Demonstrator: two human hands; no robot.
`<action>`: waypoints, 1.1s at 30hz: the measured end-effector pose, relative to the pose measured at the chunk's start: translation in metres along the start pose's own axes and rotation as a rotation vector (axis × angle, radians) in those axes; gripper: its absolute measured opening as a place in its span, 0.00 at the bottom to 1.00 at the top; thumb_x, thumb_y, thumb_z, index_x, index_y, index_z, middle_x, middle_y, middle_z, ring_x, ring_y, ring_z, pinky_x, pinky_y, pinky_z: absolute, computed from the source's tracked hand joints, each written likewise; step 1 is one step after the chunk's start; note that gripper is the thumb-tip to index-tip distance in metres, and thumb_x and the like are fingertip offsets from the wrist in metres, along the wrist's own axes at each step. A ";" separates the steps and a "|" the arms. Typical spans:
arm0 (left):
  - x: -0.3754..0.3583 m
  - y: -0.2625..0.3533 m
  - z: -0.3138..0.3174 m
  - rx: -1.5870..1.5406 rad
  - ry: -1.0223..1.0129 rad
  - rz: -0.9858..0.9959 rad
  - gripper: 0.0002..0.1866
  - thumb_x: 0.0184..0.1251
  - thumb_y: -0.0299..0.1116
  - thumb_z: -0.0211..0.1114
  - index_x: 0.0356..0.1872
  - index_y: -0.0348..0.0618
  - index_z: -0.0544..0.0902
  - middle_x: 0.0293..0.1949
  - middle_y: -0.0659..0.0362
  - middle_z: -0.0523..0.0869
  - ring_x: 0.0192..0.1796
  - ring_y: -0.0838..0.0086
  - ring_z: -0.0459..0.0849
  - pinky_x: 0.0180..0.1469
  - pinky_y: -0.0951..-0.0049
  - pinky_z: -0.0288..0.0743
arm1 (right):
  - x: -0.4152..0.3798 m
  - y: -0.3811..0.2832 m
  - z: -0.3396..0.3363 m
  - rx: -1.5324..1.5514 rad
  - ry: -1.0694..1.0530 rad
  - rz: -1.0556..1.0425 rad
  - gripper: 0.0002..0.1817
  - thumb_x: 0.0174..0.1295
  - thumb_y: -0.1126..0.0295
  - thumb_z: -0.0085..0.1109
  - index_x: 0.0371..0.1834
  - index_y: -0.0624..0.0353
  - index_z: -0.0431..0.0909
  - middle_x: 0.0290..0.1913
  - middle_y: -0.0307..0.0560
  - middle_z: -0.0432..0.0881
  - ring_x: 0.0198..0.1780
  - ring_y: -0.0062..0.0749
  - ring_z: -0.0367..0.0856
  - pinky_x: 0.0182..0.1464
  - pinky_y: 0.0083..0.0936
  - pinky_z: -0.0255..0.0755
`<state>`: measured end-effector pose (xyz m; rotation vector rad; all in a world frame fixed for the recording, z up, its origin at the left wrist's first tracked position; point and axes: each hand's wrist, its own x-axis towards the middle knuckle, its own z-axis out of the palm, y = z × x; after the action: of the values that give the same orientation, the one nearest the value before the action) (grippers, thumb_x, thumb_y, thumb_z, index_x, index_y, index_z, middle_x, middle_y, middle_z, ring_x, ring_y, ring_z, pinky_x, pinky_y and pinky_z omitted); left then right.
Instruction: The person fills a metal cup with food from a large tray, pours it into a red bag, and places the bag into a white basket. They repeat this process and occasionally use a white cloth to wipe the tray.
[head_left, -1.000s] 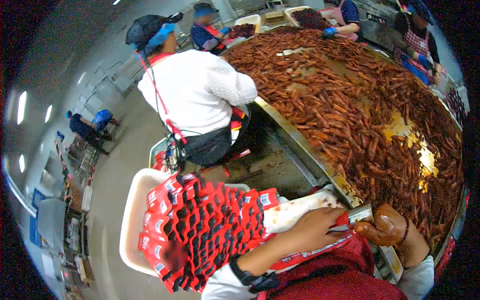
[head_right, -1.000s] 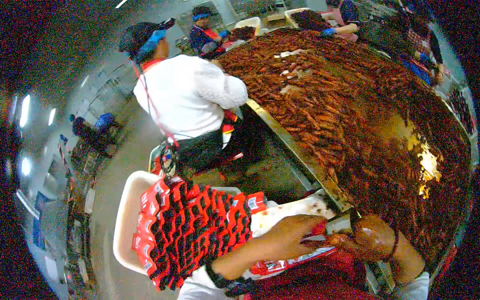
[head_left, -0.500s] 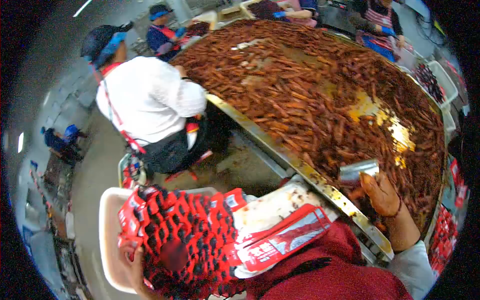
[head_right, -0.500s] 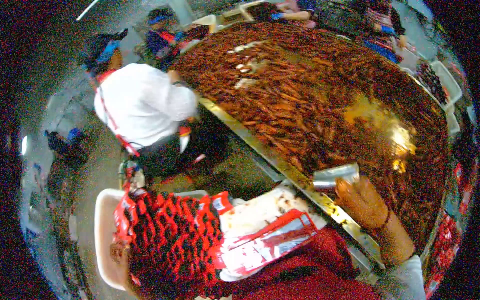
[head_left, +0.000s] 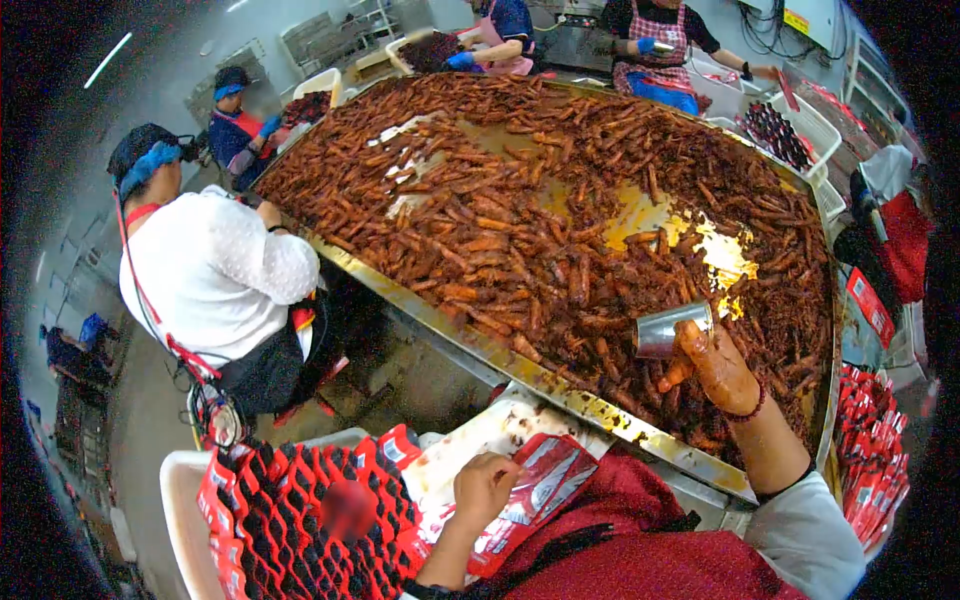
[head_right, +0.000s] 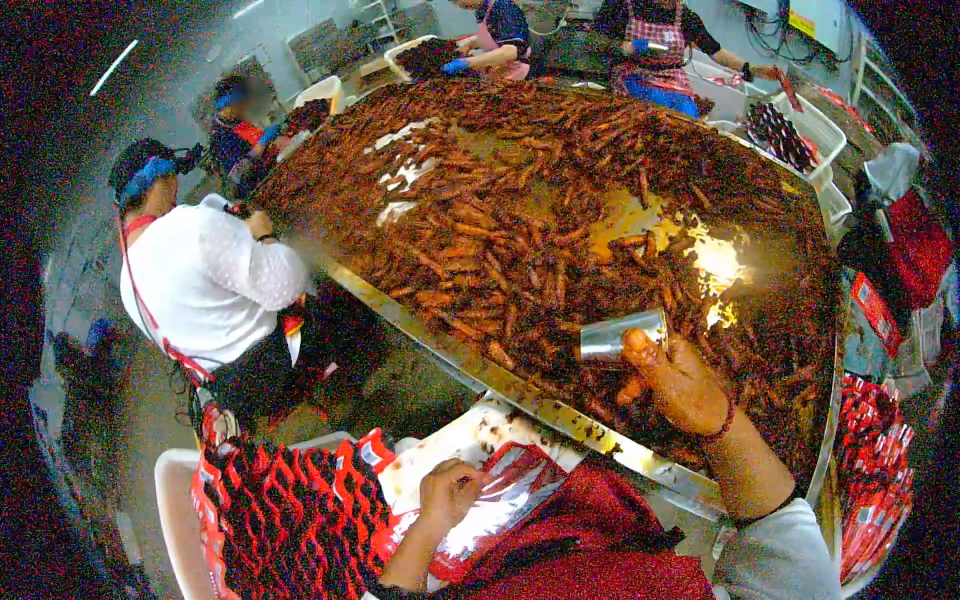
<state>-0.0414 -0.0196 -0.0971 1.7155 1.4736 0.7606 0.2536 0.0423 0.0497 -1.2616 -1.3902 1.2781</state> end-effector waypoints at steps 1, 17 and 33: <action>-0.002 0.008 -0.004 0.170 0.061 0.119 0.06 0.47 0.32 0.64 0.17 0.45 0.77 0.22 0.61 0.77 0.23 0.66 0.76 0.27 0.70 0.71 | -0.001 0.001 -0.001 0.003 0.000 0.026 0.25 0.60 0.49 0.41 0.42 0.64 0.70 0.33 0.42 0.75 0.22 0.23 0.74 0.27 0.18 0.69; -0.008 0.045 -0.017 0.252 -0.412 -0.128 0.33 0.44 0.53 0.65 0.52 0.48 0.70 0.45 0.50 0.76 0.46 0.58 0.76 0.47 0.64 0.70 | 0.005 0.020 0.036 0.109 -0.157 0.216 0.26 0.59 0.48 0.43 0.45 0.64 0.68 0.35 0.45 0.76 0.24 0.25 0.75 0.24 0.19 0.73; 0.014 -0.101 -0.061 0.580 -0.159 -0.292 0.22 0.42 0.44 0.64 0.45 0.59 0.77 0.43 0.63 0.79 0.50 0.63 0.73 0.52 0.66 0.65 | -0.004 0.025 0.014 0.084 -0.088 0.205 0.26 0.61 0.48 0.38 0.45 0.61 0.71 0.36 0.43 0.78 0.24 0.22 0.75 0.23 0.16 0.71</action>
<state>-0.1445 0.0108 -0.1478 1.8476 1.8929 0.0320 0.2438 0.0354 0.0233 -1.3304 -1.2788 1.5325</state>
